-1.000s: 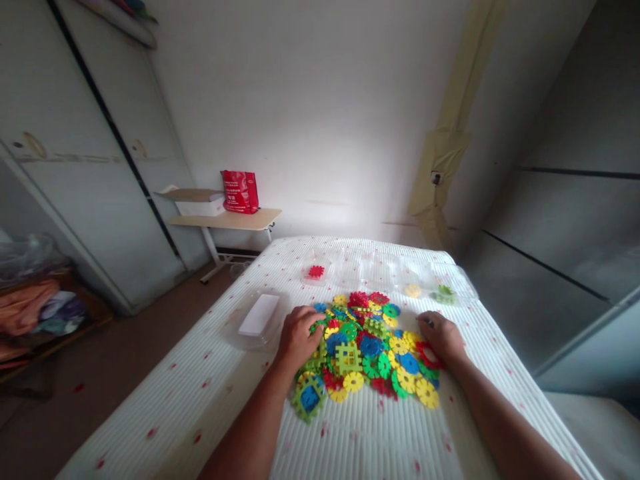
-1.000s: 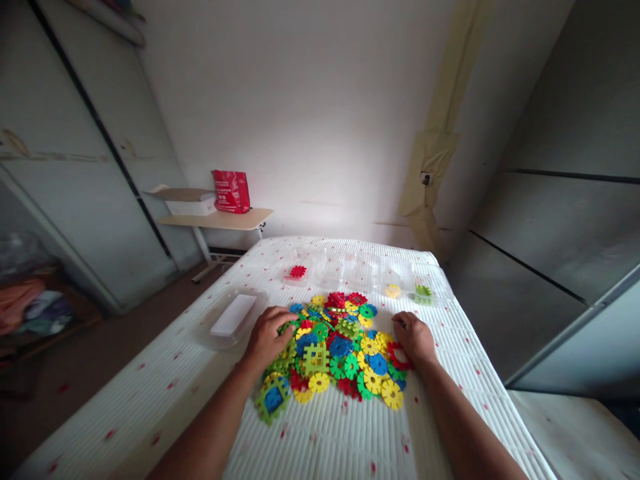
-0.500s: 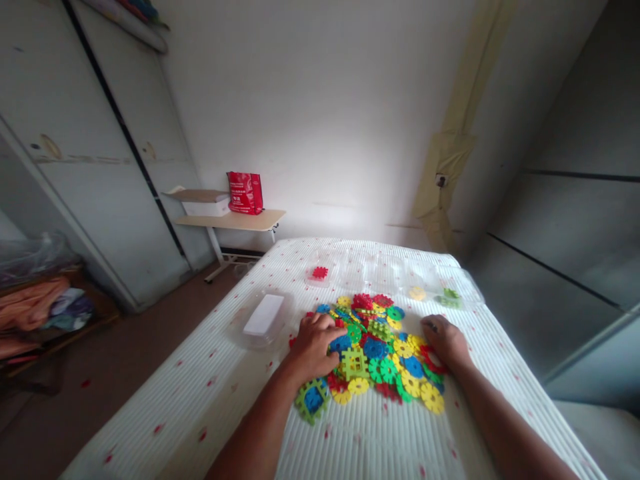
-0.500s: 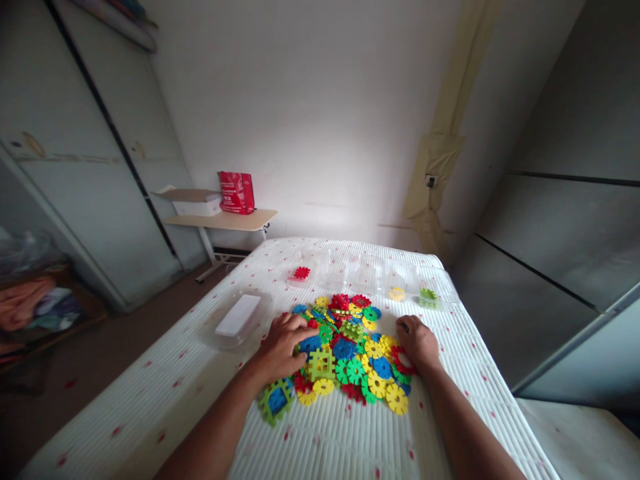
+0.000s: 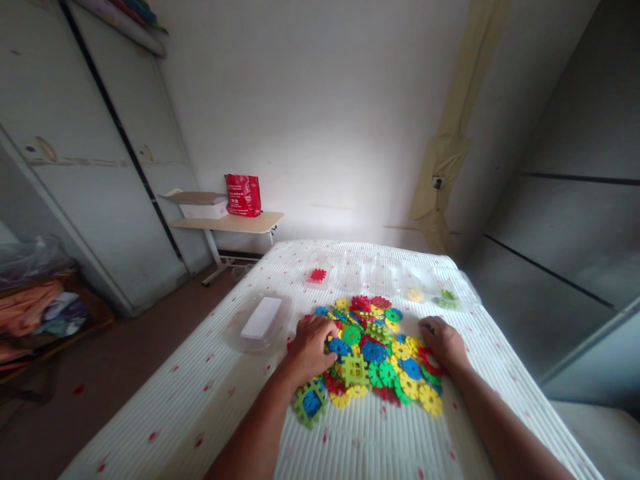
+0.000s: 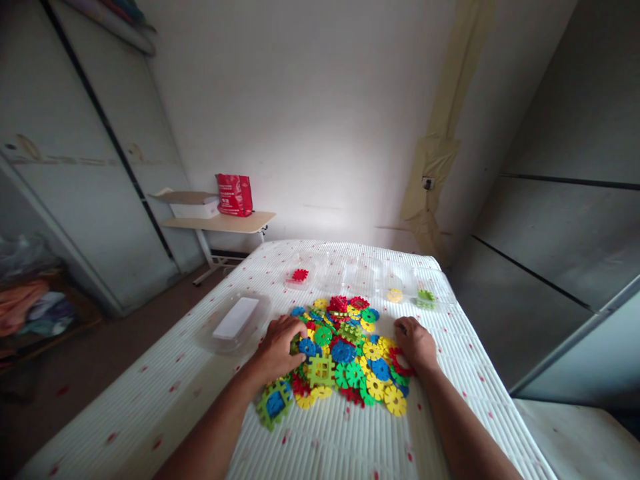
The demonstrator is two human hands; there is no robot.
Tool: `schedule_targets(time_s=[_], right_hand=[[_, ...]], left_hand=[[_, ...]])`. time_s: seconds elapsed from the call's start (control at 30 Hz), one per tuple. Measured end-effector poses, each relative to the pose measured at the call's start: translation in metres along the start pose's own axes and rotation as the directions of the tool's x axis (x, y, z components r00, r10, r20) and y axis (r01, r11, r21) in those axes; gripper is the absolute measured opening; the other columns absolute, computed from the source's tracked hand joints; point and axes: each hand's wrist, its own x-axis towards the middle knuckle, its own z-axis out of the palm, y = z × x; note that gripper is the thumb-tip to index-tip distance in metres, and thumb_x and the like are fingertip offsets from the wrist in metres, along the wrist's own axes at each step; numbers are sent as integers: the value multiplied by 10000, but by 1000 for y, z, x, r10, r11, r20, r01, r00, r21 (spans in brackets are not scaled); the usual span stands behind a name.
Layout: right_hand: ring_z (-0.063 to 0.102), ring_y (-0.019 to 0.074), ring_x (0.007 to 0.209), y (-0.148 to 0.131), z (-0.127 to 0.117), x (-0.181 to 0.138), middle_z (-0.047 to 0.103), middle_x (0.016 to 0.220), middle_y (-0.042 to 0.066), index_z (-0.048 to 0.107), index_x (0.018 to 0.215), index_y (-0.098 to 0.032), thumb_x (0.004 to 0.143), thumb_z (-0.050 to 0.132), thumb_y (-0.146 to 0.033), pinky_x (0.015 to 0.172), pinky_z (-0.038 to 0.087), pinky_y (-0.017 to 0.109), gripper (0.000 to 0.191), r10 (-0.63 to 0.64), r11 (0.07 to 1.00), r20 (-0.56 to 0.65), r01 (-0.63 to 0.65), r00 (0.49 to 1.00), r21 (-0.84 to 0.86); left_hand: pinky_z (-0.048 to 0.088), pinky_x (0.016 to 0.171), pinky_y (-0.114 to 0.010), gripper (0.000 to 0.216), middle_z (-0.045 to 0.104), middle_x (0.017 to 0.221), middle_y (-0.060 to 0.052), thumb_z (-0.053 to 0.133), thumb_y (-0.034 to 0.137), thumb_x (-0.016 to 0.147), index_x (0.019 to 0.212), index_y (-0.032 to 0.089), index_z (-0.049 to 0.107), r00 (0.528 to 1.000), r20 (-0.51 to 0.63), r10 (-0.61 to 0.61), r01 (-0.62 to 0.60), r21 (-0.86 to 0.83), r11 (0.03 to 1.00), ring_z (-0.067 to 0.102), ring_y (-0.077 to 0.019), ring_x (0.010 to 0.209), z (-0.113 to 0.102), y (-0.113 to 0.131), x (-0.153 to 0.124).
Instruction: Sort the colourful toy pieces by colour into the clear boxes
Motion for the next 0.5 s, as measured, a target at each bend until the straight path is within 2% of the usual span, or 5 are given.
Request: schedule_targets(time_s=[0.13,0.23,0.33,0.43,0.5], right_hand=[[617,176,777,0,0,1,658,924,54,642,851,-202,822,404,-247,657,416,244,243,7,1000,10,-7,1000,-14],[616,173,777,2,2,1,657,917,55,644,848,-197,823,405,-242,648,409,239,244,4,1000,6,-4,1000,-19],[610,162,765,3,5,2,655,896,46,645,836,-197,820,414,-234,643,399,231,235,-9,1000,-9,9,1000,-24],[601,150,737,4,7,2,652,861,40,648,812,-193,815,422,-225,630,389,224,229,-15,1000,-36,14,999,-27],[597,145,723,5,8,2,651,847,37,649,803,-193,812,424,-222,621,384,222,226,-17,1000,-52,16,999,-19]], left_hand=[[372,625,-246,107,531,655,35,549,117,609,654,193,489,993,26,-119,122,-193,974,496,-125,649,-1,-4,1],[331,504,-195,102,460,559,68,565,186,640,654,186,464,979,54,-196,197,-493,847,439,-80,522,-5,-5,12],[339,450,-172,177,470,519,87,603,239,615,681,184,449,954,29,-299,228,-720,656,435,-59,446,-13,-3,40],[323,385,-160,224,476,454,95,639,214,544,658,182,449,896,10,-444,267,-812,519,444,-62,370,-18,0,82],[339,381,-156,227,494,448,89,639,198,539,662,179,449,875,0,-484,274,-824,496,474,-68,364,-15,1,111]])
